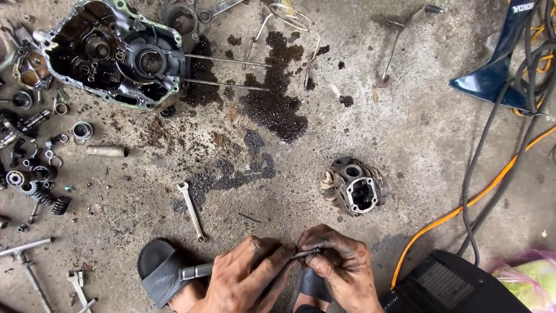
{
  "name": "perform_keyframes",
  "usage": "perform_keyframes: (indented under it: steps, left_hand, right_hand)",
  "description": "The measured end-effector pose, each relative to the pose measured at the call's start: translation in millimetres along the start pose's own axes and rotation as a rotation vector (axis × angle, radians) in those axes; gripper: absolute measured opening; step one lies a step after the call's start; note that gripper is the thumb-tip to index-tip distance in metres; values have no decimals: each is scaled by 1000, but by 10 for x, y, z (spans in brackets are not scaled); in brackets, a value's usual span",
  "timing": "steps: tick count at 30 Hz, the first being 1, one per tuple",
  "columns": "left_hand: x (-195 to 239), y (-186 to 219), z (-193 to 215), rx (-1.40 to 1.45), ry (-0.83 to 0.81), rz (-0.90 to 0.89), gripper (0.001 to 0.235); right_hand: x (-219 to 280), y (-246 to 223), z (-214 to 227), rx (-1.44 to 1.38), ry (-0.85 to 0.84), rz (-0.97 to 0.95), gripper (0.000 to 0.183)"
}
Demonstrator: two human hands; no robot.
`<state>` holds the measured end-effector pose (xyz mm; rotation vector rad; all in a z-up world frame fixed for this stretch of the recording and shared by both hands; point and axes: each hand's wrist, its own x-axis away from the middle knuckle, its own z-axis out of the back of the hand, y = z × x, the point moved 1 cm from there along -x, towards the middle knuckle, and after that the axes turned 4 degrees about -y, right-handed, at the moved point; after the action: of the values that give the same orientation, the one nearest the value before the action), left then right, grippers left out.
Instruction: Grinding a metal pin on a bench grinder and using a hammer and punch to work on a motorcycle engine cylinder head.
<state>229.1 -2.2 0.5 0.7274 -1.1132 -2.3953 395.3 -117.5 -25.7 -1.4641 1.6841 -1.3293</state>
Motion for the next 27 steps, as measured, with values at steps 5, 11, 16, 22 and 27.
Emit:
perform_keyframes:
  steps: [5,11,16,22,27]
  left_hand:
    - [-37,95,-23,88,44,79,27]
    - [-91,132,-16,84,76,63,22]
    - [-165,186,7,66,108,40,21]
    - [-163,190,5,23,115,43,20]
    - [-80,141,-15,-64,142,3,19]
  right_hand:
    - [63,-1,-6,-39,12,37,14]
    - [74,-29,-54,-27,41,130,17]
    - [107,-29,3,69,70,141,15]
    - [146,-28,32,123,67,136,13]
    - [188,2,34,145,104,118,13]
